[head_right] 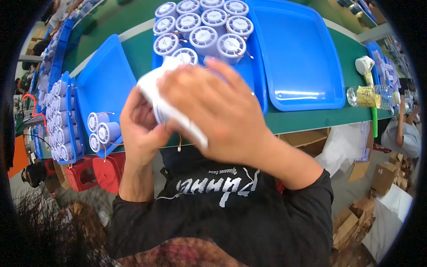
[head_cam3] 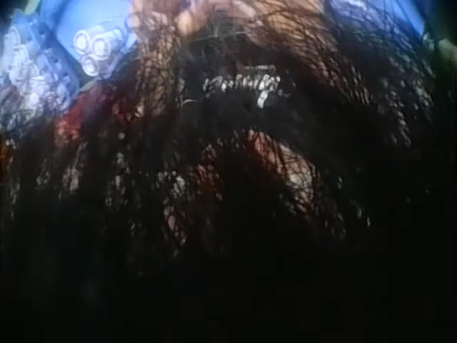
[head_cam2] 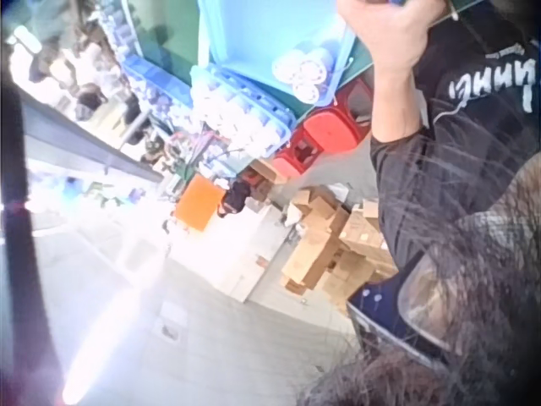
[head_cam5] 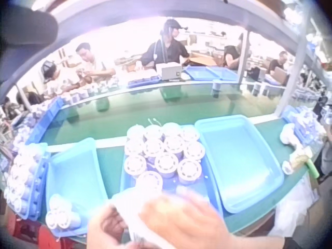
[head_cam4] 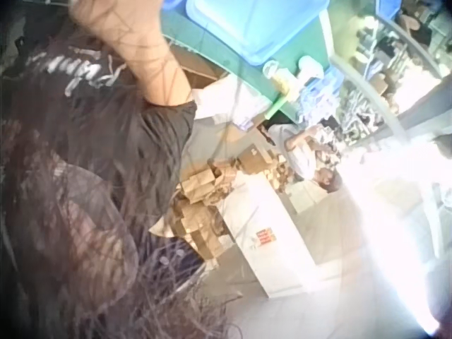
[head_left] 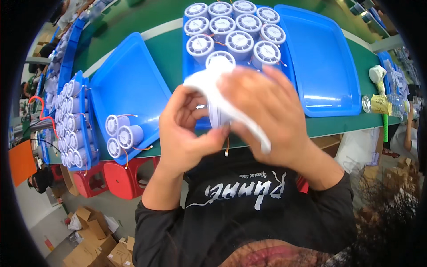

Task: Cleaning small white plastic electronic components with a cloth and a liquid solution.

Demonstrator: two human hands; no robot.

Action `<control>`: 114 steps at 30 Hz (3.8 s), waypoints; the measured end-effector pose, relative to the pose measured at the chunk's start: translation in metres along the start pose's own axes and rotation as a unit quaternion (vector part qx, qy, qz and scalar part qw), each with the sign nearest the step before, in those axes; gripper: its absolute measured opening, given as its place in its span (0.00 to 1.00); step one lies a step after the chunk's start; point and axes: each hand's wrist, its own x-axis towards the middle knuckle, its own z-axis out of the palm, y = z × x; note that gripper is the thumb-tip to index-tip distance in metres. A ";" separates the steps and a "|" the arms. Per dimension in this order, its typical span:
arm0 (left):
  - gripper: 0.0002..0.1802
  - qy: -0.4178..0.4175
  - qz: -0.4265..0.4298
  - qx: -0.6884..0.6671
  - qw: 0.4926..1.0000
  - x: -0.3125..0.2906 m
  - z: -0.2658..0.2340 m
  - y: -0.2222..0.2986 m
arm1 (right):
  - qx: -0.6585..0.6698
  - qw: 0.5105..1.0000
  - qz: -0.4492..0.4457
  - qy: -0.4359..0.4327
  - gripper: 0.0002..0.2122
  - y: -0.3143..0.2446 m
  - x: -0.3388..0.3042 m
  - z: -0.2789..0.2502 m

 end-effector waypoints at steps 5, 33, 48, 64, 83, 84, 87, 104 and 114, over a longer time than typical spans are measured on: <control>0.35 0.014 -0.076 -0.094 0.993 -0.007 0.010 -0.005 | -0.023 0.999 0.021 -0.019 0.22 -0.021 -0.011 -0.006; 0.38 -0.089 0.192 0.102 0.972 -0.011 -0.020 0.000 | 0.947 0.193 0.249 -0.062 0.21 -0.004 -0.058 0.029; 0.35 0.013 0.096 0.032 0.995 -0.006 0.012 -0.013 | 0.567 0.784 0.236 0.088 0.35 -0.003 -0.020 0.009; 0.31 -0.079 0.258 0.321 0.908 -0.002 -0.012 -0.001 | 0.631 0.644 0.413 0.128 0.14 -0.014 -0.025 0.024; 0.42 -0.133 0.210 0.325 0.912 -0.007 -0.006 0.000 | 0.576 0.706 0.400 0.099 0.14 -0.013 -0.039 0.014; 0.41 -0.089 0.184 0.238 0.950 -0.011 -0.003 -0.002 | 0.562 0.738 0.350 0.131 0.12 -0.017 -0.040 0.011; 0.40 -0.070 0.054 0.077 0.993 -0.014 0.003 0.006 | 0.332 0.913 0.183 0.153 0.09 -0.011 -0.044 0.012; 0.34 -0.105 -0.026 0.025 0.994 -0.009 0.003 0.007 | 0.274 0.935 0.160 0.161 0.09 -0.009 -0.051 0.020; 0.30 -0.096 -0.067 0.020 0.993 -0.011 0.002 0.008 | 0.339 0.903 0.232 0.123 0.08 -0.014 -0.050 0.017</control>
